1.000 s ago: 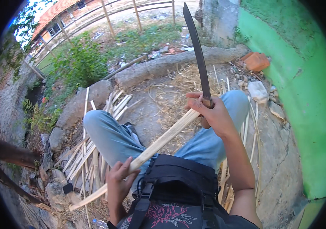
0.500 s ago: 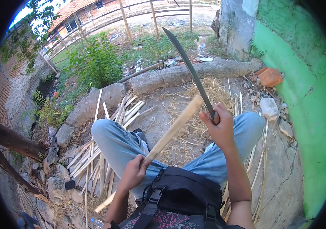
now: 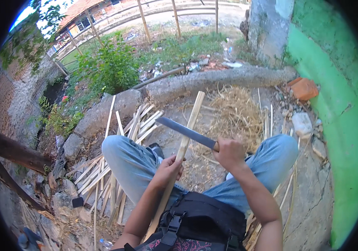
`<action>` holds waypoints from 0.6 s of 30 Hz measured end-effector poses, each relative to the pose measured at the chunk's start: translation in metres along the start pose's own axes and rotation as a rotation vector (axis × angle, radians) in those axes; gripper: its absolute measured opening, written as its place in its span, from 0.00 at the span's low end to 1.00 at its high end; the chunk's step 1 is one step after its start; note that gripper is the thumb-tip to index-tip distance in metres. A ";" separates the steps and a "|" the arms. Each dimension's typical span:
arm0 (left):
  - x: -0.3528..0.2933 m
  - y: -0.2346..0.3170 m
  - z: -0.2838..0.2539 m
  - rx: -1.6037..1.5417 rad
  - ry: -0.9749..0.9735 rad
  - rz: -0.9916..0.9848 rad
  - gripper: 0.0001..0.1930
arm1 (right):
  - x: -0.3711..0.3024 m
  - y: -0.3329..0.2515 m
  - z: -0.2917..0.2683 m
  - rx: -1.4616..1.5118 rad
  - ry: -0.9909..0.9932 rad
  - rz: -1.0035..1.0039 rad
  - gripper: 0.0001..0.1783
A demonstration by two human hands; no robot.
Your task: The person whittles and shaves thin strips of wood using a large knife, holding the wood strips by hand.
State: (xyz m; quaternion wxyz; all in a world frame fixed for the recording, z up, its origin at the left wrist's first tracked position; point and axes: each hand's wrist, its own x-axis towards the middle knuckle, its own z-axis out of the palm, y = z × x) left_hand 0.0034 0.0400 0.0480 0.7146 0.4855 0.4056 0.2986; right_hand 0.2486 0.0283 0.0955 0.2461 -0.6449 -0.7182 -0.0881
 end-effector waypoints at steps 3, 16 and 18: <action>0.000 -0.007 0.007 0.052 -0.055 -0.084 0.16 | 0.003 -0.005 0.006 0.285 -0.149 0.133 0.15; -0.015 0.009 0.005 -0.177 -0.186 -0.134 0.20 | 0.011 0.016 -0.011 1.503 -0.768 1.031 0.23; -0.017 0.012 -0.002 -0.257 -0.143 -0.127 0.19 | 0.009 0.019 -0.017 1.374 -0.699 1.012 0.20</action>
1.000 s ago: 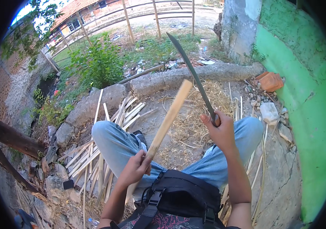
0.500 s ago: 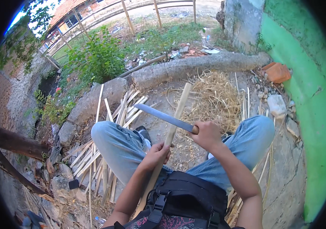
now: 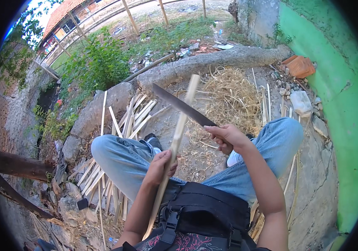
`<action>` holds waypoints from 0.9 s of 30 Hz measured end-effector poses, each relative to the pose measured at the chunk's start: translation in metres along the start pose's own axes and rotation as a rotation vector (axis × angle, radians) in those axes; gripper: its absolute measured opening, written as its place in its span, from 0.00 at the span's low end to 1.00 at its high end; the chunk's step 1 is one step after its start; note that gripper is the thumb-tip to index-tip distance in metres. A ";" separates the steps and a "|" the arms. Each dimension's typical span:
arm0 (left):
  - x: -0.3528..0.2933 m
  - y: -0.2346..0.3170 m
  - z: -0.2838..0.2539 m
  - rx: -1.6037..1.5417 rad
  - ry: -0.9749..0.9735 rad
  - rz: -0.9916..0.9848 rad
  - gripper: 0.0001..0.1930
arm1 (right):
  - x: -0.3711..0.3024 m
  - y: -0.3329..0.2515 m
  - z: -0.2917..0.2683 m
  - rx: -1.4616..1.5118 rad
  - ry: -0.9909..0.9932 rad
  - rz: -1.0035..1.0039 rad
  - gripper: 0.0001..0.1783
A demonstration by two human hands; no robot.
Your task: The person whittles and shaves thin strips of wood using a large knife, holding the wood strips by hand.
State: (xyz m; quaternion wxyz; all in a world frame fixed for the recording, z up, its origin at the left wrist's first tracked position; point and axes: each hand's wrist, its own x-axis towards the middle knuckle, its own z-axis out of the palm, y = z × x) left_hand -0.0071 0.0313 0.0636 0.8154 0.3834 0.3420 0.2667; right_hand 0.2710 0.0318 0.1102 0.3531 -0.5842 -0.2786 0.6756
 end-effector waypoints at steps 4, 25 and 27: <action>0.001 0.000 -0.012 -0.106 0.118 0.026 0.18 | -0.003 0.005 -0.019 -0.193 0.229 -0.072 0.22; 0.012 -0.021 -0.008 0.153 0.135 -0.154 0.18 | 0.028 0.060 0.007 -1.342 0.405 -0.638 0.13; 0.011 -0.020 -0.008 0.168 0.149 -0.164 0.18 | 0.025 0.057 0.011 -1.260 0.353 -0.549 0.14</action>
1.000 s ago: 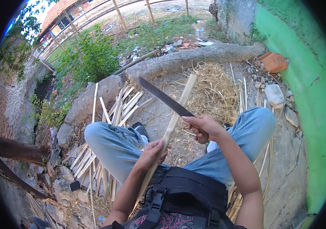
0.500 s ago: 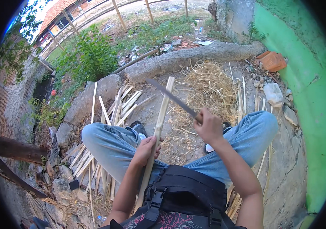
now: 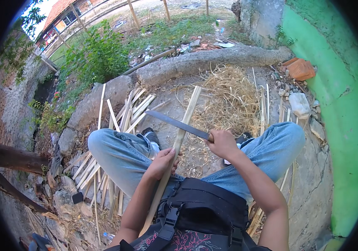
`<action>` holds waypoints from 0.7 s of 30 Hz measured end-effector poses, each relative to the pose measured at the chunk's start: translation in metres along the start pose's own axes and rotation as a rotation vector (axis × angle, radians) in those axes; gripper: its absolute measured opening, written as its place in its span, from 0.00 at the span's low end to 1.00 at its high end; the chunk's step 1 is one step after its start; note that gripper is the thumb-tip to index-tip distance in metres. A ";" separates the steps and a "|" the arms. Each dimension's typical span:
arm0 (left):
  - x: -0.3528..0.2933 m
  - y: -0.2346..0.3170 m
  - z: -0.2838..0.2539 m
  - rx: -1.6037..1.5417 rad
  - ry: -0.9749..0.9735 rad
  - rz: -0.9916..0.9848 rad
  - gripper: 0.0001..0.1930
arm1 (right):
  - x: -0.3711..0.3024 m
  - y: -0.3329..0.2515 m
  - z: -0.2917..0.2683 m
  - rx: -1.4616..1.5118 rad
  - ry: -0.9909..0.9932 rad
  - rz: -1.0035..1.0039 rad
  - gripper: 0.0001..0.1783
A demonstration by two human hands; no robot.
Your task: The person whittles and shaves thin strips of wood using a large knife, holding the wood strips by hand.
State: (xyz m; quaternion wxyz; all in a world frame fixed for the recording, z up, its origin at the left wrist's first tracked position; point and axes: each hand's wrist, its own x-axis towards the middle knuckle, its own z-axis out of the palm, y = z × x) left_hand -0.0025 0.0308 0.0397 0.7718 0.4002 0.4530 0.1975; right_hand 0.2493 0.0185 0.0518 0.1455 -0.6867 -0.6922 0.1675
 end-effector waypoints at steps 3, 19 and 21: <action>-0.001 0.001 -0.001 0.004 0.007 -0.008 0.18 | -0.001 -0.009 -0.002 0.142 -0.111 0.077 0.17; -0.013 0.013 0.012 -0.058 -0.091 -0.025 0.16 | -0.002 -0.009 0.003 0.229 -0.081 0.156 0.17; -0.016 0.016 0.011 -0.041 -0.117 -0.025 0.16 | -0.003 -0.009 -0.001 0.247 -0.081 0.165 0.17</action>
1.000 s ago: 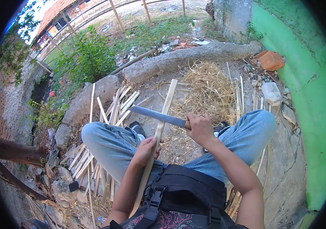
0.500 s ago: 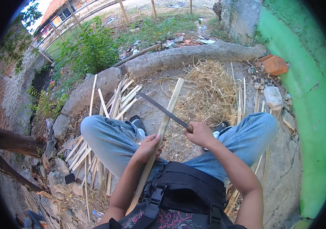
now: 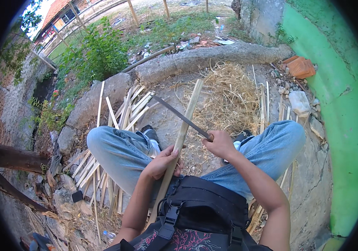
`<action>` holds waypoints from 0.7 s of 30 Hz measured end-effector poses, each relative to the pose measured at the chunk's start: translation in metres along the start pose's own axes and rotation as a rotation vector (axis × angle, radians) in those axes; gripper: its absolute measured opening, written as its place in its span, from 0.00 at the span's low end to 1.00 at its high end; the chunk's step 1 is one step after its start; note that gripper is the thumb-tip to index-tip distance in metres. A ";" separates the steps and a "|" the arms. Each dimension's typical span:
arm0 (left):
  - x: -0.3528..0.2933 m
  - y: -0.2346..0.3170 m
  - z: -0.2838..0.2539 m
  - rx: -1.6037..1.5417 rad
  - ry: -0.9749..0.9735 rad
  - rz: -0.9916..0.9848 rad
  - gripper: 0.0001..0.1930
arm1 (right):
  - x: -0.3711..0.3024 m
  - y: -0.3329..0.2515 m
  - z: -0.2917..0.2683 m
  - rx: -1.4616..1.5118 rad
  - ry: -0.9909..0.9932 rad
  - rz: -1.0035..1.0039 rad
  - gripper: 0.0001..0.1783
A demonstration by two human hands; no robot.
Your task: The person whittles and shaves thin strips of wood using a large knife, holding the wood strips by hand.
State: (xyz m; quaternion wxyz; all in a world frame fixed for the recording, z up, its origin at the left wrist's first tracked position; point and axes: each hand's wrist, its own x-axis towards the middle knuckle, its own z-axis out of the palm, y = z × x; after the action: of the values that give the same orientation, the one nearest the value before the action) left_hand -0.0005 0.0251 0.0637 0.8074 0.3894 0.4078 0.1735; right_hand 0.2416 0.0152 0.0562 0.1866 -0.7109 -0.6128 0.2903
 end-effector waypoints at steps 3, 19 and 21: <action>-0.001 -0.003 -0.009 0.009 -0.106 -0.031 0.17 | 0.001 0.001 0.001 0.000 0.006 0.003 0.17; 0.007 -0.014 -0.005 -0.002 -0.084 -0.027 0.18 | -0.012 -0.010 0.023 -0.111 0.034 -0.259 0.13; 0.010 -0.020 -0.009 -0.062 -0.098 -0.041 0.18 | -0.012 -0.013 0.023 -0.128 0.035 -0.230 0.14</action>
State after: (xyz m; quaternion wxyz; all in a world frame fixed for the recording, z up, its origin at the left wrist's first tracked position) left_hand -0.0022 0.0231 0.0400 0.8416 0.3636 0.3700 0.1502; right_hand 0.2158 0.0039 0.0488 0.1836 -0.6514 -0.7042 0.2149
